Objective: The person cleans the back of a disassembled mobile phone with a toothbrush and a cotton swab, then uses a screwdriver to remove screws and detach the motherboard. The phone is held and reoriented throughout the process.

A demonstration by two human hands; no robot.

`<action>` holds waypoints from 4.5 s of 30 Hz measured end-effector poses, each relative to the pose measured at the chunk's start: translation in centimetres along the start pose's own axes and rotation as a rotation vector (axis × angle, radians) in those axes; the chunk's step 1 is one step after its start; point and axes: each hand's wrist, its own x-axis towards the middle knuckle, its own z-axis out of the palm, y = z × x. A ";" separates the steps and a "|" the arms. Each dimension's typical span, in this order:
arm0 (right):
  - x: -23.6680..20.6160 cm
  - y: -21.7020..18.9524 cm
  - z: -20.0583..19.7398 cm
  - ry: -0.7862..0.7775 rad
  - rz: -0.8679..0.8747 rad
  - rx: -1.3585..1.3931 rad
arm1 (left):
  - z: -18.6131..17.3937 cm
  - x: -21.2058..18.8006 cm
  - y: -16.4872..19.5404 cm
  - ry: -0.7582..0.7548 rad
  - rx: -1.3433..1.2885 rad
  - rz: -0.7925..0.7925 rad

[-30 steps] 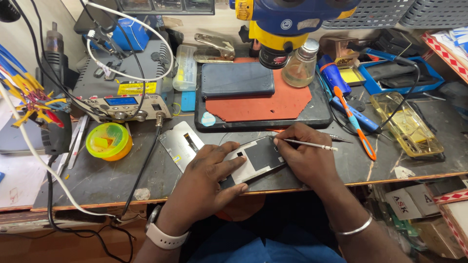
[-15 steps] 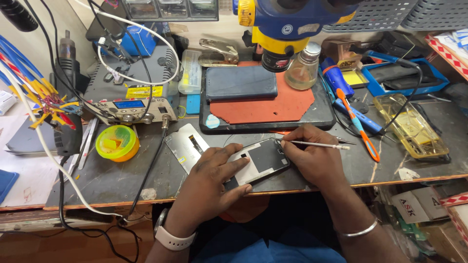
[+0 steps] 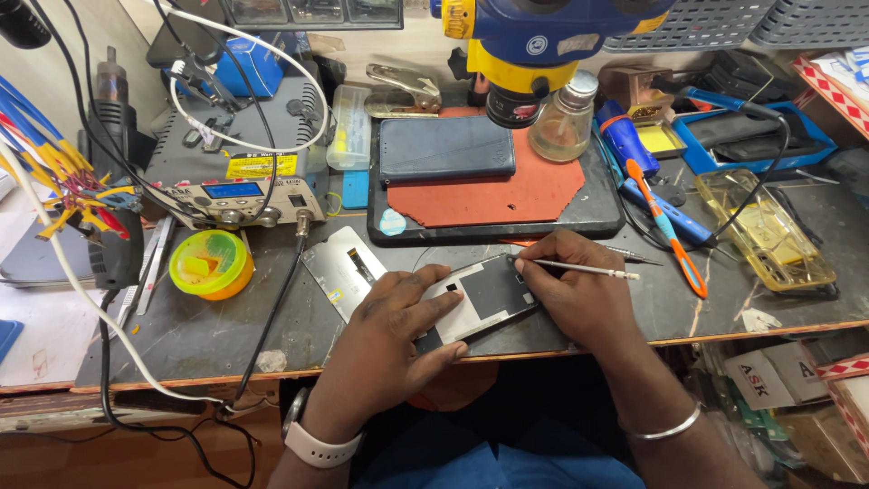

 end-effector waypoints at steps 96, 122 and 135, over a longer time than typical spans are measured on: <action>-0.4 -0.3 0.1 -0.055 -0.118 -0.024 | -0.2 -0.4 0.1 -0.115 -0.138 0.061; 0.5 0.0 0.1 -0.161 -0.111 0.035 | -0.2 0.1 0.8 -0.155 -0.172 0.008; 0.0 0.3 0.3 -0.123 -0.136 0.104 | -0.1 0.0 0.7 -0.161 -0.149 0.015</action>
